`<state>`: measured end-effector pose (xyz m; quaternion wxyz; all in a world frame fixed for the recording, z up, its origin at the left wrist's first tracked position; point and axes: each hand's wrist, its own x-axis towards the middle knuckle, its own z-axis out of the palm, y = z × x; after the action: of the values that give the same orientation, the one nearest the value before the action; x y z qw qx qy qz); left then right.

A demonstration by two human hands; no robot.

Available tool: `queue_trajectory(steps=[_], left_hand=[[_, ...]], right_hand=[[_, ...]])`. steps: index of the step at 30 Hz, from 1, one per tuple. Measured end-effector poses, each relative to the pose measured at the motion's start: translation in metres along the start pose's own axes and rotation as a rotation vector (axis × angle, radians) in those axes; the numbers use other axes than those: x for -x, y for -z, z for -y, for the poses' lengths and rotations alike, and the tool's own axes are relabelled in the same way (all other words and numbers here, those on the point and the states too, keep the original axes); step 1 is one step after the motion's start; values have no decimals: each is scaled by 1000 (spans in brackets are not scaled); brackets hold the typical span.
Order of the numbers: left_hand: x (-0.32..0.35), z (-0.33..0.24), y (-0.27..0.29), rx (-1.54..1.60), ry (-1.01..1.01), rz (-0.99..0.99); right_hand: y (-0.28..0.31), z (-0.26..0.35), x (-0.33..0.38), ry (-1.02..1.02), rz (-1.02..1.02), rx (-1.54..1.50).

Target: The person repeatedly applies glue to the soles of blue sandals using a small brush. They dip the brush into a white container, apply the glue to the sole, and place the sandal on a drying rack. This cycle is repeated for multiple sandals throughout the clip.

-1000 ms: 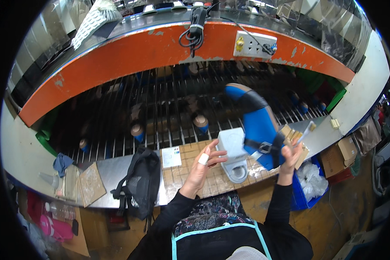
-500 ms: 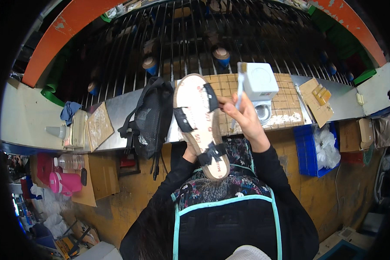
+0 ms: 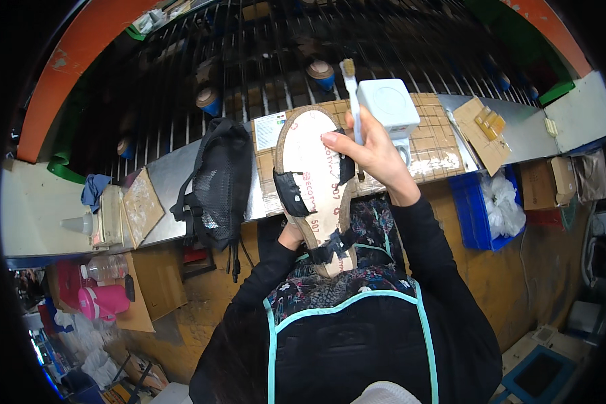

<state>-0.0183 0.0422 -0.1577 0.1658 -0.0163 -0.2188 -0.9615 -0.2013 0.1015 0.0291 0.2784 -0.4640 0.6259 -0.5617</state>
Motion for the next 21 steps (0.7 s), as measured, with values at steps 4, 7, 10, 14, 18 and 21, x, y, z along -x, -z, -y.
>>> queue_trajectory(steps=[4,7,10,14,18,21], left_hand=[[-3,-2,0,-160,-56,-57],[-2,-12,-16,-107,-90,-97],[-8,-33,-54,-316,-317,-356],[-32,-73,-115,-519,-685,-329],[-49,-105,-135,-596,-818,-34],[-49,-109,-124,-521,-883,-48]], right_hand=[[8,-5,7,59,-129,282],[34,-17,26,153,-254,250],[74,-31,58,120,-319,478],[96,-51,94,-13,-343,798],[96,-70,100,-23,-404,1013],[96,-80,93,54,-417,1159]])
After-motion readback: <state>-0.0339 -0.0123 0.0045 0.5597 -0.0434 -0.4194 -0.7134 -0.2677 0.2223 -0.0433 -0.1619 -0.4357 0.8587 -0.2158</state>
